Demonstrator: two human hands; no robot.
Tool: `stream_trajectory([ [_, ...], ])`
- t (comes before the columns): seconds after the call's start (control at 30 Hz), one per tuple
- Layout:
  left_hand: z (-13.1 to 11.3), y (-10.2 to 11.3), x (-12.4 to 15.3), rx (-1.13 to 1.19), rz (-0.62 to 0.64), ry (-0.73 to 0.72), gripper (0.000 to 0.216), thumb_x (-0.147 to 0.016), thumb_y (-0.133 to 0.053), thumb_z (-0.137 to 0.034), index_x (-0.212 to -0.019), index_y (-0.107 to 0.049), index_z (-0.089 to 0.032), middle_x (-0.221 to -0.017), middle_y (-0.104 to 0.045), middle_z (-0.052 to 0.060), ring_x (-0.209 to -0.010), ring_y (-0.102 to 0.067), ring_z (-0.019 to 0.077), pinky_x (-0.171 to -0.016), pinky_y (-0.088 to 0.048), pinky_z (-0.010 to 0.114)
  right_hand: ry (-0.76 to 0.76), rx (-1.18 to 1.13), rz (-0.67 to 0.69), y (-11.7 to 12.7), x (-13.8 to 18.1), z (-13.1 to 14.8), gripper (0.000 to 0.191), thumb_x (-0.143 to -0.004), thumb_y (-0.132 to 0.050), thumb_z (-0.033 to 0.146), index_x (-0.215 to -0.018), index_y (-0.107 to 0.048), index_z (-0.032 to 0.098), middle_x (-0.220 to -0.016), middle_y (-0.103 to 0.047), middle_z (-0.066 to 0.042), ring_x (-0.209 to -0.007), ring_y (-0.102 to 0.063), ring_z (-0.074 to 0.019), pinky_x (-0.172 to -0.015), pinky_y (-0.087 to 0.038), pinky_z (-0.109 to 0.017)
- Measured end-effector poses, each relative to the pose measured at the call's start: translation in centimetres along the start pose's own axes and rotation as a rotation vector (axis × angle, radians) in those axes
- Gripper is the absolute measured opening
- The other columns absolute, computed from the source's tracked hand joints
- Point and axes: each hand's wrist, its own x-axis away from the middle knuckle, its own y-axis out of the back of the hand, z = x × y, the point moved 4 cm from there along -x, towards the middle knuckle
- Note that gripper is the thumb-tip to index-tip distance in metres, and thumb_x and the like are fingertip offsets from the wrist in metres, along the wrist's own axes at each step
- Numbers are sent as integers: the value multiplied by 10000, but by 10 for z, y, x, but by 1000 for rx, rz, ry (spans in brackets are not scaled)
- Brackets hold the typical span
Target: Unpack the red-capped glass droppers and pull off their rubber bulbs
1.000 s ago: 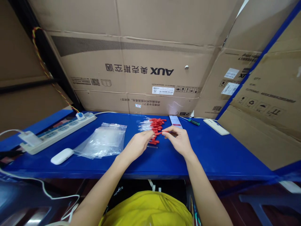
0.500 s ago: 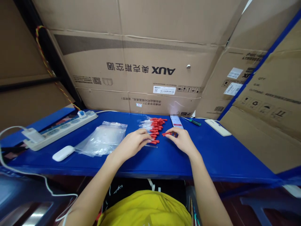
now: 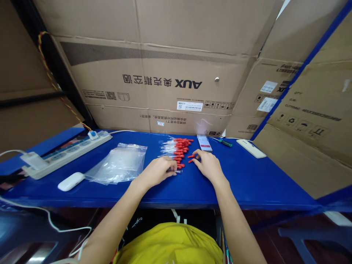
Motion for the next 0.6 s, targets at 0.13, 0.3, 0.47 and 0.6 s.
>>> stream_trajectory([
  [0.13,1,-1,0,4,-26,-42,8,-935,-736,-217,-934,-731,-224,-1011,-752,22,-956,-697,195,-839,-492,279,180,-101,3,-4,0,25,128,-989,-644,236,-1064,-742,267,-1048,-754,-21,-931,-693,-181,-763,-432,-272],
  [0.3,6,-6,1,-23,-46,-78,34,-935,-745,-265,-951,-755,-237,-1052,-758,29,-1000,-702,220,-862,-508,303,308,-107,68,-17,6,56,157,-988,-628,208,-1018,-768,271,-1079,-745,-35,-990,-689,-204,-768,-443,-276],
  [0.47,8,-5,0,-40,-65,-66,63,-937,-746,-282,-927,-730,-223,-1007,-747,27,-944,-693,200,-810,-493,277,282,-37,125,-22,10,55,131,-990,-649,245,-1027,-771,272,-1074,-740,-40,-982,-689,-210,-758,-446,-272],
  [0.6,11,-4,-1,-61,-102,-30,100,-944,-732,-269,-880,-684,-209,-988,-724,25,-919,-667,190,-771,-473,265,275,-53,113,-22,10,51,102,-981,-678,270,-1023,-768,253,-1075,-737,-45,-950,-691,-204,-769,-455,-276],
])
